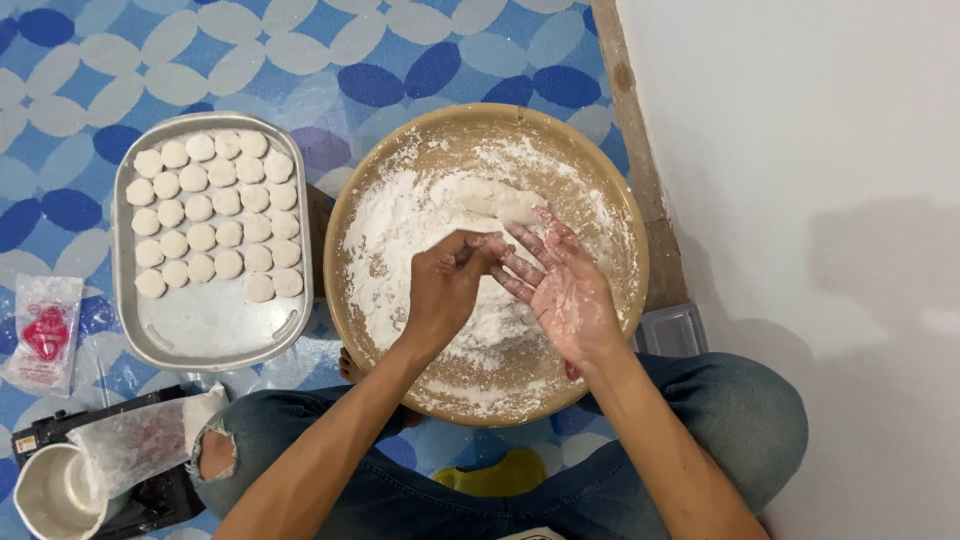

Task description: A person sits on the floor and manually forms small, uniform dough balls by pinching dough from a bowl of flour and rolling them between their hands.

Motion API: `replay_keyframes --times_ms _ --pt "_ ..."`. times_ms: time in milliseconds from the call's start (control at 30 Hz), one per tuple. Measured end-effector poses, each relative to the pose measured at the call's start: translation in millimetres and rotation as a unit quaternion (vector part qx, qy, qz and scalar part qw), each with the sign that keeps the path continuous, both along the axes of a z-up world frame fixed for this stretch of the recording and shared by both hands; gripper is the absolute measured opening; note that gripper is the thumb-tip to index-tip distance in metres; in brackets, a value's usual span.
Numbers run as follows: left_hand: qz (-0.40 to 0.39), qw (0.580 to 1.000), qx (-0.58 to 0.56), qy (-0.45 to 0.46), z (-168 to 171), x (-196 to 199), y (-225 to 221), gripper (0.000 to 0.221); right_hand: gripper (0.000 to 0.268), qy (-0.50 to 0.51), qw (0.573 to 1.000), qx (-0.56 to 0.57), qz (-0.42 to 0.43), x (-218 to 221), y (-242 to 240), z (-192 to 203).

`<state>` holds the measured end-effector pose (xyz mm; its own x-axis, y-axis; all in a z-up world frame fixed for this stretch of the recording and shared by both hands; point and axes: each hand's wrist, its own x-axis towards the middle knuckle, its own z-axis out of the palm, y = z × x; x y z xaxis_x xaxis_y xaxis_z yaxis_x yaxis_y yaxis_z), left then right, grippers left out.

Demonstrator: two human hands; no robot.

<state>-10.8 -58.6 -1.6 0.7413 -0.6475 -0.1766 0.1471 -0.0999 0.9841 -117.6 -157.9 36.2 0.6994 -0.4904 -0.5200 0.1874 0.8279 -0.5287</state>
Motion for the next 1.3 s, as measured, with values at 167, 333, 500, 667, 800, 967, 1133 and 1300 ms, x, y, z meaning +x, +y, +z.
replay_keyframes --times_ms 167,333,500,667,800,967,1133,1300 --pt "0.043 0.999 -0.013 0.012 -35.7 4.7 -7.8 0.015 0.079 -0.054 0.993 -0.102 0.016 6.9 17.8 -18.4" --pt "0.1 0.994 0.005 0.041 -29.9 4.1 -25.6 0.018 0.095 -0.064 0.984 -0.162 -0.024 19.6 36.5 -25.1" --pt "0.122 0.985 -0.008 0.122 -75.3 10.5 -27.6 0.024 0.082 0.044 0.911 -0.407 0.043 24.8 46.4 -29.8" --pt "0.125 0.97 0.027 0.206 -70.2 9.0 -21.5 0.02 0.077 0.068 0.761 -0.626 0.155 16.9 39.3 -73.2" --pt "0.12 0.957 0.044 0.26 -74.2 16.7 -11.6 0.024 0.078 0.065 0.614 -0.767 0.175 13.5 36.4 -96.3" --pt "0.127 0.961 0.06 0.238 -40.2 13.9 -12.5 0.023 0.079 0.056 0.592 -0.788 0.158 16.0 39.6 -96.7" --pt "0.09 0.979 0.132 0.127 -100.0 20.7 -3.8 0.029 0.08 0.085 0.627 -0.757 0.163 18.9 49.9 -91.6" --pt "-0.038 0.97 0.224 0.09 -35.1 0.6 -9.9 0.033 0.089 0.135 0.676 -0.698 0.197 18.5 63.7 -75.6"
